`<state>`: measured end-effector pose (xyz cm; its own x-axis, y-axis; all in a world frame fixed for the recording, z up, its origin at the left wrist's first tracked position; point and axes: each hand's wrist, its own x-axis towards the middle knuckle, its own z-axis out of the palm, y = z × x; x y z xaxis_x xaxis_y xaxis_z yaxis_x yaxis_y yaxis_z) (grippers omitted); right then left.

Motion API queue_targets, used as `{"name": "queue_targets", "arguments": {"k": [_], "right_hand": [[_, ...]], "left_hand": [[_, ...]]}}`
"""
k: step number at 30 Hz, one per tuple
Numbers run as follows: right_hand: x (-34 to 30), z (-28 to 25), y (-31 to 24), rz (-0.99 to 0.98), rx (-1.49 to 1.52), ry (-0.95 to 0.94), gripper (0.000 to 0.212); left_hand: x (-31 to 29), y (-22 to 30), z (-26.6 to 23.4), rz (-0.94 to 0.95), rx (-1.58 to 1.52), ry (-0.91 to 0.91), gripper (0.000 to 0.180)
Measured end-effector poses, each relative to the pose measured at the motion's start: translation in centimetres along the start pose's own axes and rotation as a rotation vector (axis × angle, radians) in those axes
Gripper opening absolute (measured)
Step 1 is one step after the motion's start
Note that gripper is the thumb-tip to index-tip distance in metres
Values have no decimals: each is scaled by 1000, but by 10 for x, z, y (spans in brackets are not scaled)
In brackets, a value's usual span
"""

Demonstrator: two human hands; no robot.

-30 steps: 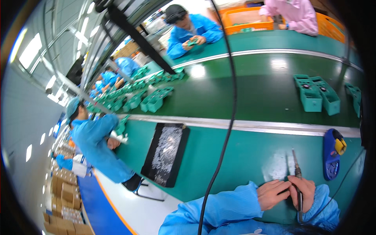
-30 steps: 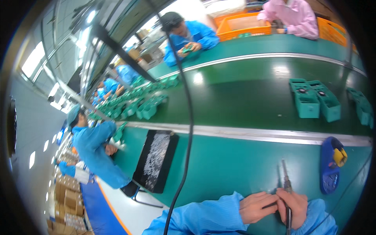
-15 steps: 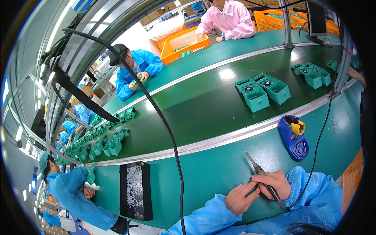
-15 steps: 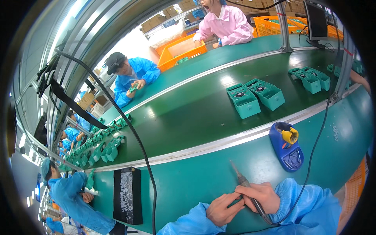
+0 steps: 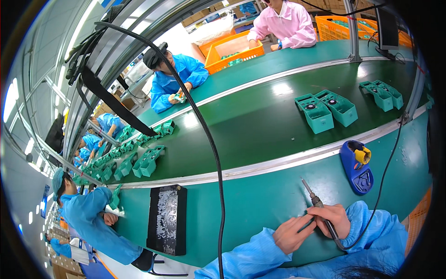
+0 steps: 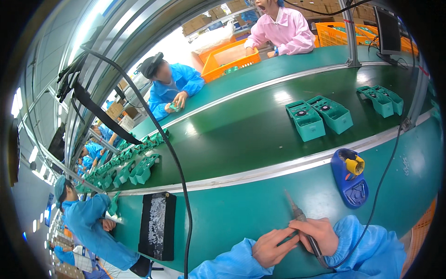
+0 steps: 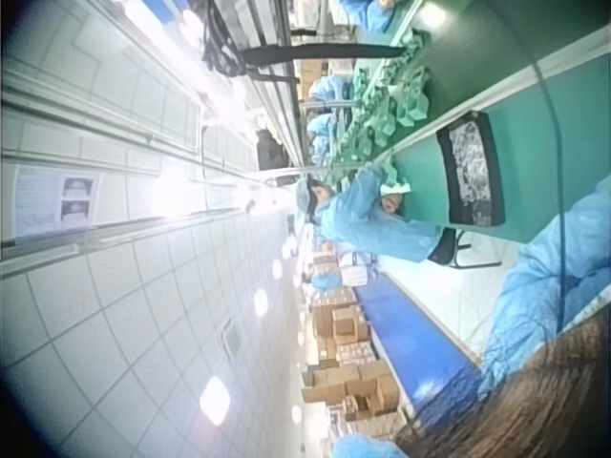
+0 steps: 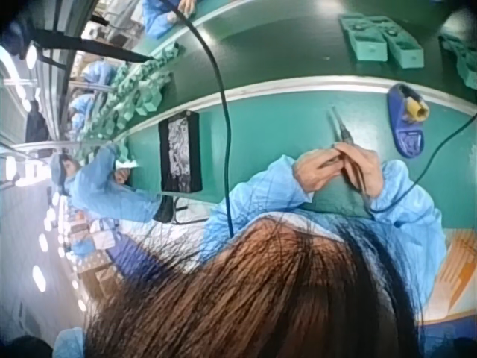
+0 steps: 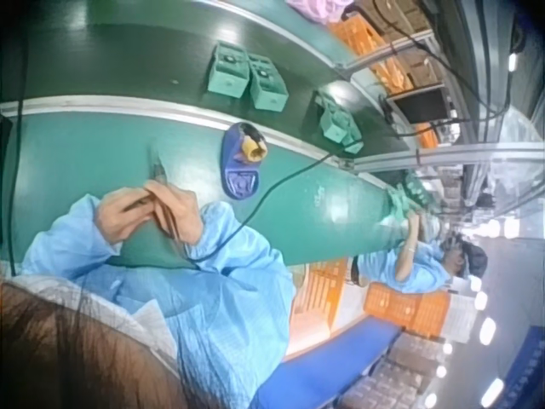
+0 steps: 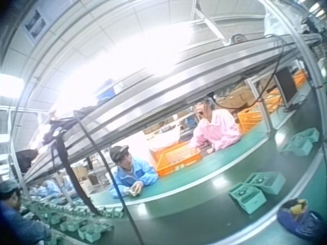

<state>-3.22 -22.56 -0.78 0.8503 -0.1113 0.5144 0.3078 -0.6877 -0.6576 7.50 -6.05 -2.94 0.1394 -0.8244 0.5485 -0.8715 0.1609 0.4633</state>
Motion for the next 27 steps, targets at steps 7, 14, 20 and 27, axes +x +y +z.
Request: {"name": "queue_targets", "arguments": {"k": [7,14,20,27], "right_hand": [[0,1,1,-10,13,11,40],[-2,3,4,-16,24,28,43],[-1,3,3,-7,19,41,43],[0,3,1,21,6,59,38]], "left_hand": [[1,1,-1,-16,-3,-22,33],[-5,-1,5,-78,-137,20,36],[-3,0,1,-141,-303,5,37],[-1,2,-4,-213,-422,-32,38]]}}
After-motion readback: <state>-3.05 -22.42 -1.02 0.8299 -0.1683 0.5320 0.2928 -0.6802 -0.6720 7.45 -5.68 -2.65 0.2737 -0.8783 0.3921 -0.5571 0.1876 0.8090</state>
